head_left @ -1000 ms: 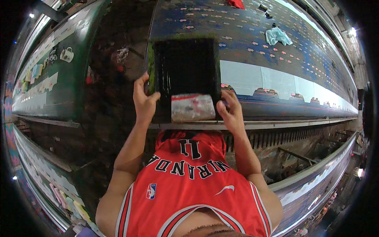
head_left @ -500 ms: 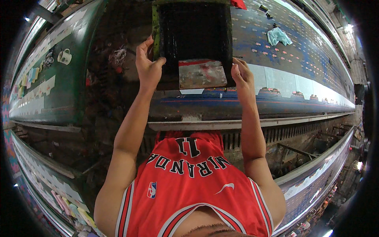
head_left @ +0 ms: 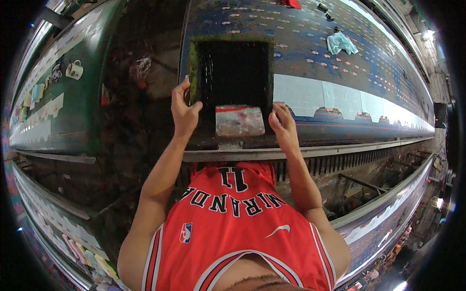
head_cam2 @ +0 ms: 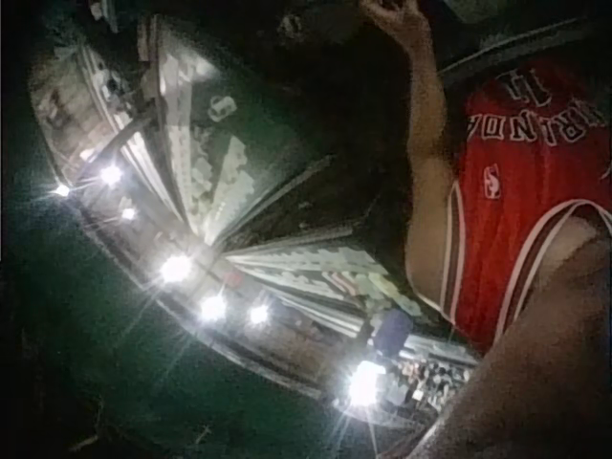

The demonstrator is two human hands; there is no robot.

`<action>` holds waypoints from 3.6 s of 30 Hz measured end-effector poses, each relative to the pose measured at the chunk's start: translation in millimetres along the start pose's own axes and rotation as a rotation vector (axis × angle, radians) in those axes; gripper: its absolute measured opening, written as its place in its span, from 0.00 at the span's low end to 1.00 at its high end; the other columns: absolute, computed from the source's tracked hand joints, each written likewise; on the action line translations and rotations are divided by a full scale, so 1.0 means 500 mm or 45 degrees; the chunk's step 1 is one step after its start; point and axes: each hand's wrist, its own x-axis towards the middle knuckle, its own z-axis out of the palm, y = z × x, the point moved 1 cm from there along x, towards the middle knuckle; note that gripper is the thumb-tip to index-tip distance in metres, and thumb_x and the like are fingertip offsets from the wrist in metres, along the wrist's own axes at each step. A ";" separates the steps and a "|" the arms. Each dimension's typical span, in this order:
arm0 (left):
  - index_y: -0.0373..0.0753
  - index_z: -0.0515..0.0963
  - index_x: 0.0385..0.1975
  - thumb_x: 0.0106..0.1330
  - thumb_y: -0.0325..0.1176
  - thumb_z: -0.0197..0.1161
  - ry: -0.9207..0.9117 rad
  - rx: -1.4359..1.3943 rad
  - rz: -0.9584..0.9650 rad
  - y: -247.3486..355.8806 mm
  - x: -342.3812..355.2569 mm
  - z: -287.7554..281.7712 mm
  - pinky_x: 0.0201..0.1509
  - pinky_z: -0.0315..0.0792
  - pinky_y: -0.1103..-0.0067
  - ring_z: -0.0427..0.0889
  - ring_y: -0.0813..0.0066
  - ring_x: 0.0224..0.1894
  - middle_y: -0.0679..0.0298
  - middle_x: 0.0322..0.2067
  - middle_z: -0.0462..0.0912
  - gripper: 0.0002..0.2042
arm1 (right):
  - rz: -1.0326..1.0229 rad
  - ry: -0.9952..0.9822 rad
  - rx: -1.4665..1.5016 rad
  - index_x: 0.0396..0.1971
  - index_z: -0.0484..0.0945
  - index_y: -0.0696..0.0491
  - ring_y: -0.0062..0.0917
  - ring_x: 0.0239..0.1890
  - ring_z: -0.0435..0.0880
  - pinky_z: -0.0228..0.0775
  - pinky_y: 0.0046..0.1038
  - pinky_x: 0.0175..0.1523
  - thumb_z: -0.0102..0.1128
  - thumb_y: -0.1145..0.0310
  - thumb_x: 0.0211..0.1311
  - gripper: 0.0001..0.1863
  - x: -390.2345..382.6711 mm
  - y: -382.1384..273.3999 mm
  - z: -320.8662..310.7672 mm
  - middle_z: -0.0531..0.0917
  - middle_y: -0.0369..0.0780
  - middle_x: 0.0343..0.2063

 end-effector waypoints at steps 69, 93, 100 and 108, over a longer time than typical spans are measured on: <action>0.30 0.67 0.66 0.48 0.15 0.64 -0.082 0.186 -0.205 -0.105 -0.061 -0.010 0.81 0.61 0.67 0.72 0.58 0.74 0.49 0.69 0.74 0.38 | -0.746 -0.260 -1.136 0.35 0.86 0.52 0.45 0.47 0.86 0.74 0.47 0.55 0.70 0.72 0.56 0.07 0.248 -0.087 0.147 0.88 0.44 0.36; 0.29 0.62 0.70 0.53 0.15 0.60 -0.008 -0.055 -0.028 -0.077 -0.099 0.098 0.84 0.57 0.65 0.68 0.56 0.76 0.47 0.71 0.70 0.38 | -0.646 -0.134 -1.157 0.51 0.82 0.53 0.37 0.58 0.81 0.68 0.47 0.66 0.67 0.78 0.51 0.23 -0.011 -0.055 0.048 0.85 0.39 0.54; 0.30 0.63 0.70 0.54 0.16 0.63 -0.057 -0.076 0.061 -0.072 -0.147 0.308 0.84 0.57 0.62 0.67 0.56 0.77 0.47 0.73 0.68 0.38 | -0.620 -0.086 -1.139 0.50 0.83 0.54 0.41 0.58 0.82 0.71 0.45 0.66 0.69 0.79 0.52 0.22 -0.002 -0.026 -0.160 0.86 0.41 0.52; 0.30 0.62 0.71 0.56 0.18 0.63 -0.055 -0.120 0.056 -0.062 -0.200 0.499 0.85 0.55 0.62 0.66 0.56 0.77 0.47 0.73 0.68 0.38 | -0.587 -0.097 -1.144 0.48 0.84 0.56 0.42 0.56 0.83 0.73 0.46 0.65 0.71 0.78 0.53 0.20 0.007 -0.001 -0.337 0.87 0.42 0.50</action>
